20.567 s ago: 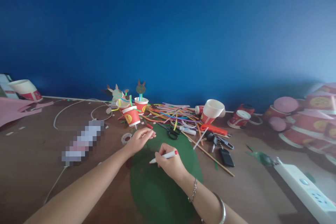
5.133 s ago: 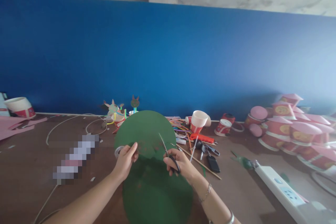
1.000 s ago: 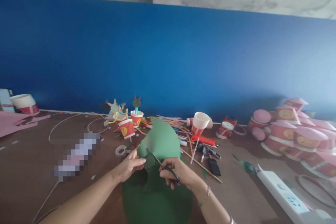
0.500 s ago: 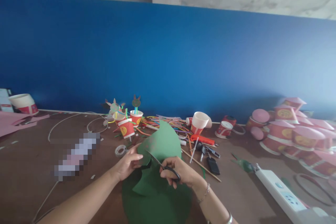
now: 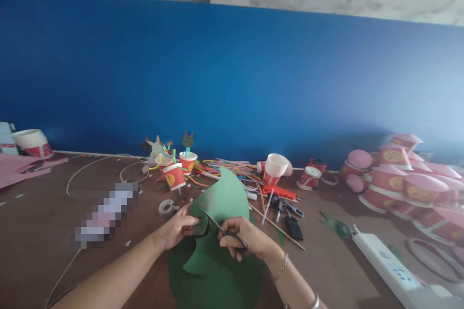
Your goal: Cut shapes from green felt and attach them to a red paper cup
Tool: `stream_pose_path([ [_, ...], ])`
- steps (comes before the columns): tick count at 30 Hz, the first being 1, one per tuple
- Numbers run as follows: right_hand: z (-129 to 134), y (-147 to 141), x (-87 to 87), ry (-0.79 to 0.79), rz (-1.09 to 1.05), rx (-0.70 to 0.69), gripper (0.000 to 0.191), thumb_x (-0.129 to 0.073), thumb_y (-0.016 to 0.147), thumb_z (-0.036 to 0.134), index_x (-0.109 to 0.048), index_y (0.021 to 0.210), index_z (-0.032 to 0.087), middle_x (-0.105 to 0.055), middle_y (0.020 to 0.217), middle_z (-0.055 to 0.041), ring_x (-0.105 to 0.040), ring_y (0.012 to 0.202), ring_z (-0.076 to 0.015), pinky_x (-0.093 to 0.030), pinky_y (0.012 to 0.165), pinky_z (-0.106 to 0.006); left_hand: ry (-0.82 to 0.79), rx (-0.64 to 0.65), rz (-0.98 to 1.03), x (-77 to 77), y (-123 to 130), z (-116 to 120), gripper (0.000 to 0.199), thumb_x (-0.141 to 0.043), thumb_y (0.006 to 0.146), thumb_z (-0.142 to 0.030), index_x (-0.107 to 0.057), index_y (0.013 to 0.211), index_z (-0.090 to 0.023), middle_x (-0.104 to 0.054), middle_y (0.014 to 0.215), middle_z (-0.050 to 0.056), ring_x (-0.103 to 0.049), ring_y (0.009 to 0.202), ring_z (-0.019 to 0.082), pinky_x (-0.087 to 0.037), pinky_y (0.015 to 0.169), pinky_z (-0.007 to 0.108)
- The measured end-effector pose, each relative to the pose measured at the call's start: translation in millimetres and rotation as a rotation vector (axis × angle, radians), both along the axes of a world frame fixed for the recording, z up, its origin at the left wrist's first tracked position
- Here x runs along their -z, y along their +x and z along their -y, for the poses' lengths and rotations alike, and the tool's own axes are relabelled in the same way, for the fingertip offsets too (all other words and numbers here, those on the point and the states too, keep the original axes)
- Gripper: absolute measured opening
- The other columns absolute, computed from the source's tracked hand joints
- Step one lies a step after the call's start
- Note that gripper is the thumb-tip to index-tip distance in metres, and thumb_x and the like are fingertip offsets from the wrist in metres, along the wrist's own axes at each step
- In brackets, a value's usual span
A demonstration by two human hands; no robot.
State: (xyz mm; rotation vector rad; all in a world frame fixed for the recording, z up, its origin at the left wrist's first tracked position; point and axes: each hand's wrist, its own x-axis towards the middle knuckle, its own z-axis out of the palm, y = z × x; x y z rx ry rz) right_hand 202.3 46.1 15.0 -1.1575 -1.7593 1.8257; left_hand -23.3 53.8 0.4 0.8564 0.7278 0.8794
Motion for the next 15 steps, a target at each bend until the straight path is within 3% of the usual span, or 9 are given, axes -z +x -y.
stream_pose_path([
  [6, -1.2, 2.5, -0.3, -0.019, -0.034, -0.039, 0.036, -0.07, 0.067, 0.042, -0.059, 0.084, 0.011, -0.054, 0.046, 0.0052, -0.046, 0.034, -0.0031, -0.031, 0.03, -0.009, -0.11, -0.004, 0.115, 4.0, -3.4, -4.1, 0.033, -0.061, 0.053, -0.012, -0.057, 0.086, -0.016, -0.045, 0.056, -0.007, -0.036, 0.042, 0.003, -0.011, 0.04, 0.017],
  [15, 0.3, 1.2, -3.8, -0.073, -0.046, -0.062, 0.038, -0.072, 0.066, 0.041, -0.058, 0.085, 0.012, -0.057, 0.048, 0.0046, -0.048, 0.034, -0.0037, -0.031, 0.031, -0.01, -0.179, -0.011, 0.136, 2.6, -3.7, -4.6, 0.028, -0.061, 0.051, -0.01, -0.054, 0.078, -0.015, -0.04, 0.049, -0.008, -0.027, 0.038, 0.002, -0.006, 0.04, 0.018],
])
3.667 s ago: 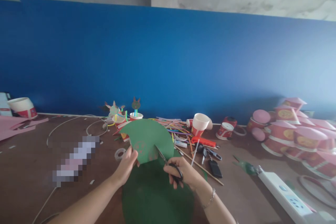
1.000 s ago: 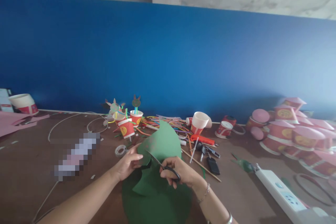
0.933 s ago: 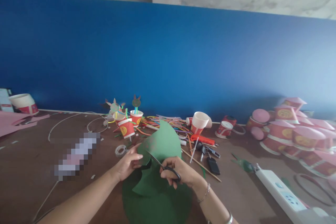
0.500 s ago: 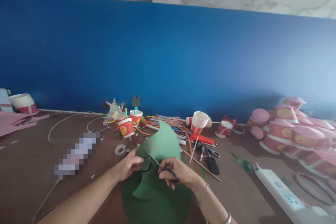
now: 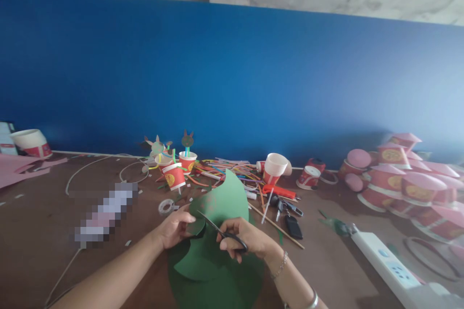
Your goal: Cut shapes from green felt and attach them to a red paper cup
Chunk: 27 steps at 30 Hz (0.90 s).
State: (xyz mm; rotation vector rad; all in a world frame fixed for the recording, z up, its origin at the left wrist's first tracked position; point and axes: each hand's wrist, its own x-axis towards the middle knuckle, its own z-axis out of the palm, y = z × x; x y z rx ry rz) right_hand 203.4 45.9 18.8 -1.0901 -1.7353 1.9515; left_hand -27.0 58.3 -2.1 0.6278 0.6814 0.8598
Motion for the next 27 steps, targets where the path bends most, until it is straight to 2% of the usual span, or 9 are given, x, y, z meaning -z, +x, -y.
stream_pose_path([
  [8, -1.0, 0.1, 2.7, 0.011, -0.004, -0.004, 0.039, -0.072, 0.065, 0.041, -0.058, 0.085, 0.012, -0.056, 0.05, 0.0045, -0.049, 0.037, -0.0042, -0.036, 0.033, -0.011, 0.047, 0.042, 0.022, -2.7, 0.1, 0.2, 0.029, -0.063, 0.053, -0.012, -0.057, 0.081, -0.014, -0.036, 0.049, -0.009, -0.023, 0.038, 0.001, -0.005, 0.039, 0.017],
  [17, -0.9, 3.7, 1.1, 0.027, 0.038, 0.024, 0.034, -0.074, 0.064, 0.037, -0.06, 0.083, 0.012, -0.054, 0.049, 0.0056, -0.047, 0.038, -0.0034, -0.04, 0.034, -0.011, -0.011, -0.063, -0.037, 0.4, -2.8, -1.7, 0.034, -0.063, 0.05, -0.013, -0.056, 0.083, -0.015, -0.04, 0.049, -0.009, -0.031, 0.038, 0.002, -0.008, 0.04, 0.016],
  [27, -1.0, 2.8, -3.4, 0.033, 0.086, 0.043, 0.029, -0.074, 0.062, 0.033, -0.061, 0.078, 0.012, -0.054, 0.047, 0.006, -0.046, 0.036, -0.0032, -0.039, 0.032, -0.011, 0.02, -0.027, -0.015, 3.3, -3.8, -2.4, 0.03, -0.061, 0.051, -0.014, -0.055, 0.08, -0.016, -0.04, 0.049, -0.009, -0.029, 0.036, 0.002, -0.007, 0.038, 0.016],
])
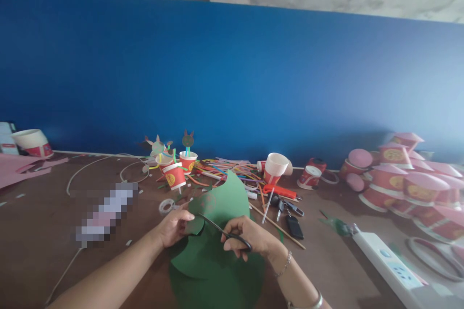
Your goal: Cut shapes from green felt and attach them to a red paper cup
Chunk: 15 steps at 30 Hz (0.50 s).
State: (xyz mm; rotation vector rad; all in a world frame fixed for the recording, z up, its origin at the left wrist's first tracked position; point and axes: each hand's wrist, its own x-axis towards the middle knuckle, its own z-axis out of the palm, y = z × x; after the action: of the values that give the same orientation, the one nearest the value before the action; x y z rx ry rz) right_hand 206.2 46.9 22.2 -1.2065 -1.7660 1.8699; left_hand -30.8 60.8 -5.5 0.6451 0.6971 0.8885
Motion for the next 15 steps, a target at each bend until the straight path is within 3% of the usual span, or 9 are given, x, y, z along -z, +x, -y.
stream_pose_path([
  [15, 0.0, 1.1, -0.6, 0.048, 0.02, -0.035, 0.03, -0.072, 0.065, 0.035, -0.062, 0.079, 0.011, -0.053, 0.046, 0.0057, -0.046, 0.035, -0.003, -0.037, 0.03, -0.01, -0.027, -0.003, -0.047, -1.4, -0.4, 1.2, 0.026, -0.062, 0.048, -0.016, -0.049, 0.071, -0.017, -0.036, 0.047, -0.009, -0.027, 0.036, 0.002, -0.007, 0.039, 0.017],
])
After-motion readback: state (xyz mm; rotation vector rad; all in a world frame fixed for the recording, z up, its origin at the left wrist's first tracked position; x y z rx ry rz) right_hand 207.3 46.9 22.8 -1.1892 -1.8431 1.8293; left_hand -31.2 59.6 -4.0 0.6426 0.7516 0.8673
